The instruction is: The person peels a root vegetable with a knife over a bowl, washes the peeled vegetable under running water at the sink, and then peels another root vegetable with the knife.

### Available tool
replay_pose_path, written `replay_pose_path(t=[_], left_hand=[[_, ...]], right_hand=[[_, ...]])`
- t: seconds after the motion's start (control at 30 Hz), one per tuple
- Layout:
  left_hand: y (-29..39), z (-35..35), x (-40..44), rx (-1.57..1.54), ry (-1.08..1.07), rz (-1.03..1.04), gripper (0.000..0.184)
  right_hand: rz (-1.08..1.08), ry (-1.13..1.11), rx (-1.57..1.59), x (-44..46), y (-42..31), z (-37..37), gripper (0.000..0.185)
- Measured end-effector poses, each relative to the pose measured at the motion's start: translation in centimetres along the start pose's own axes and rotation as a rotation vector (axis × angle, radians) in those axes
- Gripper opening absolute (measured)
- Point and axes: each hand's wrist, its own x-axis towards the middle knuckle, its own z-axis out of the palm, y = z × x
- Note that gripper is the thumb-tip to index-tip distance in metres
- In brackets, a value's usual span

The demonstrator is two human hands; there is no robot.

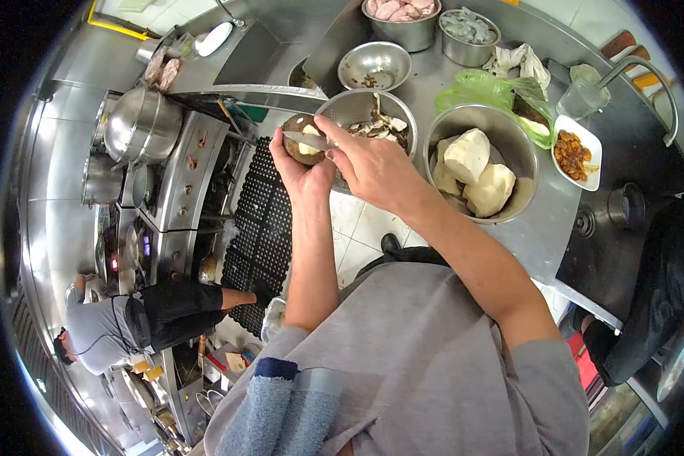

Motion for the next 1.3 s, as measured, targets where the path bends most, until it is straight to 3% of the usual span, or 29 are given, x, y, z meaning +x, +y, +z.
replay_pose_path(t=[0.2, 0.3, 0.33, 0.47, 0.57, 0.7, 0.8, 0.97, 1.17, 1.3], left_hand=[[-0.1, 0.0, 0.6, 0.028, -0.009, 0.029, 0.038], [-0.8, 0.0, -0.1, 0.031, -0.022, -0.013, 0.038], [-1.2, 0.0, -0.5, 0.037, -0.017, -0.012, 0.039], [-1.2, -0.2, -0.3, 0.158, -0.160, -0.047, 0.041], [-0.3, 0.7, 0.0, 0.201, -0.101, -0.012, 0.041], [0.9, 0.0, 1.3, 0.336, -0.092, 0.044, 0.042], [1.2, -0.1, 2.0, 0.283, -0.077, -0.006, 0.042], [1.2, 0.0, 2.2, 0.278, -0.081, -0.119, 0.047], [0.9, -0.3, 1.7, 0.369, -0.112, -0.158, 0.043], [-1.1, 0.1, -0.1, 0.385, -0.097, -0.177, 0.040]], right_hand=[[0.114, 0.114, -0.044, 0.0, -0.2, 1.7, 0.033], [0.412, 0.095, -0.126, 2.0, 0.4, 1.3, 0.024], [0.403, 0.193, -0.011, 2.8, 2.0, 1.3, 0.025], [0.658, -0.085, 0.484, 3.2, 3.9, -1.3, 0.028], [0.617, -0.118, 0.541, 1.3, 4.9, -1.7, 0.034], [0.351, -0.153, 0.187, -0.4, 1.6, -3.2, 0.040], [0.327, -0.243, 0.081, -0.4, -0.1, -3.5, 0.043], [0.123, -0.160, -0.019, -0.7, 0.8, -2.3, 0.047], [0.112, -0.103, -0.077, -0.5, 0.5, -1.3, 0.046], [0.238, -0.001, 0.105, 0.7, 3.0, -0.6, 0.037]])
